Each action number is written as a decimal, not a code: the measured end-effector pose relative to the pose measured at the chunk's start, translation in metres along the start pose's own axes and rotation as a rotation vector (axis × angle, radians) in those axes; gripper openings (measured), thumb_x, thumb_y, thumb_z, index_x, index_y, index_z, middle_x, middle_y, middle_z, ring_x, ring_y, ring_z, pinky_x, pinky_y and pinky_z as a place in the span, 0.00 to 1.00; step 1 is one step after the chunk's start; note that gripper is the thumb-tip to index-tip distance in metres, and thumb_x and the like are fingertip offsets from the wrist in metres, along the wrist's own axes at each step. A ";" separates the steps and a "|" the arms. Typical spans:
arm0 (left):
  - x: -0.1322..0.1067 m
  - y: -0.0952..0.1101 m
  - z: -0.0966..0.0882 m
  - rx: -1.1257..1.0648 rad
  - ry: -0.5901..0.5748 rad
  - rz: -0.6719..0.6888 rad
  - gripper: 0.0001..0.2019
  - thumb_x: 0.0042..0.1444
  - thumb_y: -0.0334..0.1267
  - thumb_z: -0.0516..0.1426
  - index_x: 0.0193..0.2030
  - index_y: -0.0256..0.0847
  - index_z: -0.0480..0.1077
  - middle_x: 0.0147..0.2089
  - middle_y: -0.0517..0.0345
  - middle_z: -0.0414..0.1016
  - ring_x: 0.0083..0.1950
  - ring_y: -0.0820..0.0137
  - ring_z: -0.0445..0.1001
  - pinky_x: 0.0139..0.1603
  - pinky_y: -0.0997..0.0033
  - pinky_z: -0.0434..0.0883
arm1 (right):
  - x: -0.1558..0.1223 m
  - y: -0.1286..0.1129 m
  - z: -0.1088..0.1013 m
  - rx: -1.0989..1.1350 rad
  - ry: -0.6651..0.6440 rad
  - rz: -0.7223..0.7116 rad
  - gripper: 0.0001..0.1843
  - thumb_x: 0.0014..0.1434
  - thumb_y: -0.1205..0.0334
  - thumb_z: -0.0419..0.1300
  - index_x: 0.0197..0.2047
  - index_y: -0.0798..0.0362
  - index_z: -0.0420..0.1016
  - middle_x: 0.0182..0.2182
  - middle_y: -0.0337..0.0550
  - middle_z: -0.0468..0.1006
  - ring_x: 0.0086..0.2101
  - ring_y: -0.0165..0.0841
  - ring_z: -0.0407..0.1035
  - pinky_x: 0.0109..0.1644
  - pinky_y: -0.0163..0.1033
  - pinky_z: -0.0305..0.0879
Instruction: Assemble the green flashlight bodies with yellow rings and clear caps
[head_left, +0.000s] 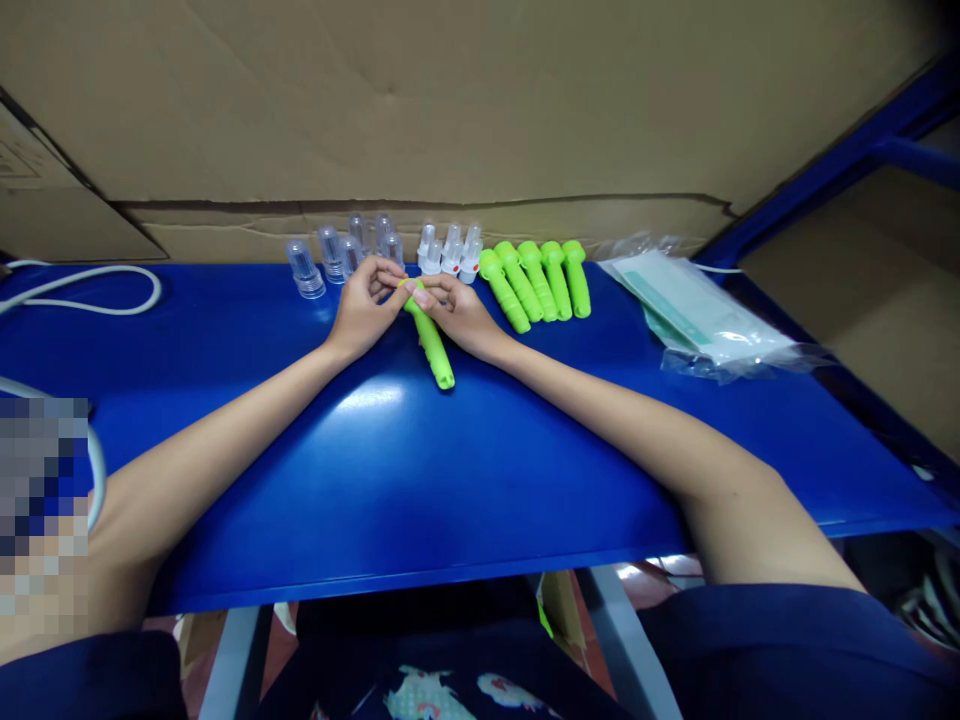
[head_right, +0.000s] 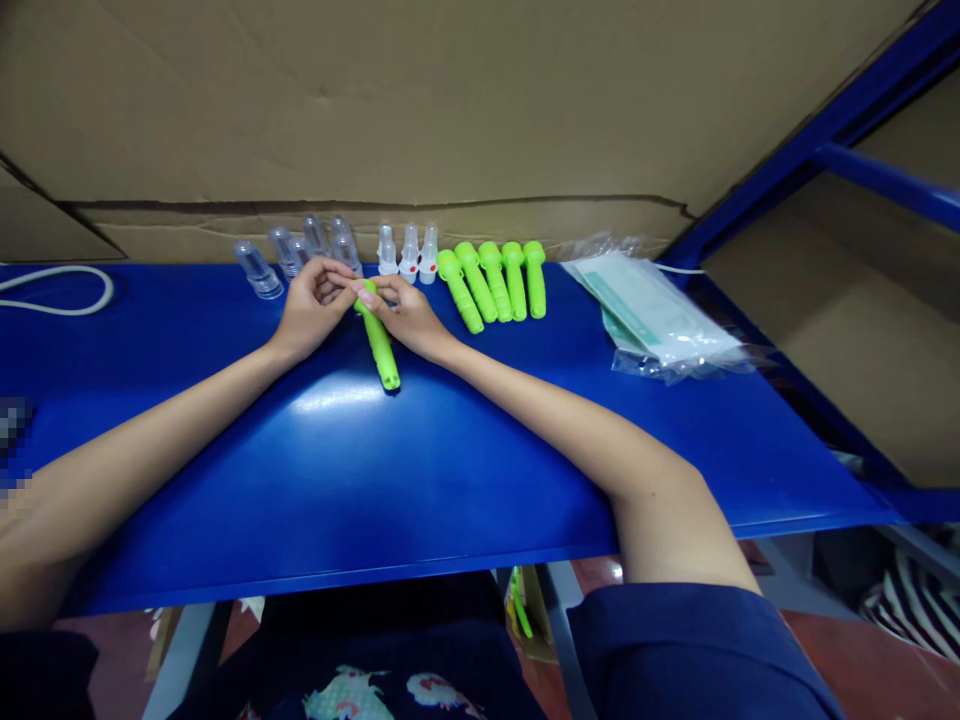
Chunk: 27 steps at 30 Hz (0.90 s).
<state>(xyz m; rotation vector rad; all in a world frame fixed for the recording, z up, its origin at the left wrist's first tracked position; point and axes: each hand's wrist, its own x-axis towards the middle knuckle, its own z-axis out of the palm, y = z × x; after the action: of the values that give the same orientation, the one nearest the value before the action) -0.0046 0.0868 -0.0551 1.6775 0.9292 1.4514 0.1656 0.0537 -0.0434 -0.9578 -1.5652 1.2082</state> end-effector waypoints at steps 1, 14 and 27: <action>0.001 0.000 0.000 0.004 -0.012 -0.017 0.12 0.55 0.36 0.68 0.41 0.41 0.70 0.39 0.58 0.80 0.42 0.73 0.81 0.46 0.76 0.78 | 0.000 0.000 0.000 0.002 0.004 -0.002 0.32 0.58 0.33 0.68 0.51 0.51 0.67 0.49 0.50 0.82 0.47 0.41 0.80 0.38 0.39 0.80; -0.002 0.013 -0.004 0.093 -0.149 -0.059 0.30 0.54 0.65 0.65 0.45 0.36 0.83 0.48 0.46 0.87 0.56 0.57 0.83 0.61 0.60 0.78 | -0.001 -0.003 0.001 -0.011 0.041 -0.003 0.33 0.58 0.34 0.68 0.52 0.52 0.68 0.48 0.52 0.82 0.46 0.40 0.81 0.37 0.39 0.81; -0.005 0.015 -0.007 0.167 -0.095 0.029 0.21 0.60 0.55 0.65 0.46 0.38 0.85 0.53 0.46 0.86 0.57 0.54 0.84 0.63 0.55 0.79 | -0.001 0.003 0.001 -0.042 0.053 -0.029 0.34 0.57 0.32 0.67 0.51 0.51 0.67 0.53 0.53 0.81 0.47 0.39 0.80 0.39 0.38 0.81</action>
<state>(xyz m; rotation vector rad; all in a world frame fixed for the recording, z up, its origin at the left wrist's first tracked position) -0.0111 0.0753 -0.0438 1.8715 1.0008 1.3307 0.1652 0.0533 -0.0464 -0.9830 -1.5634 1.1245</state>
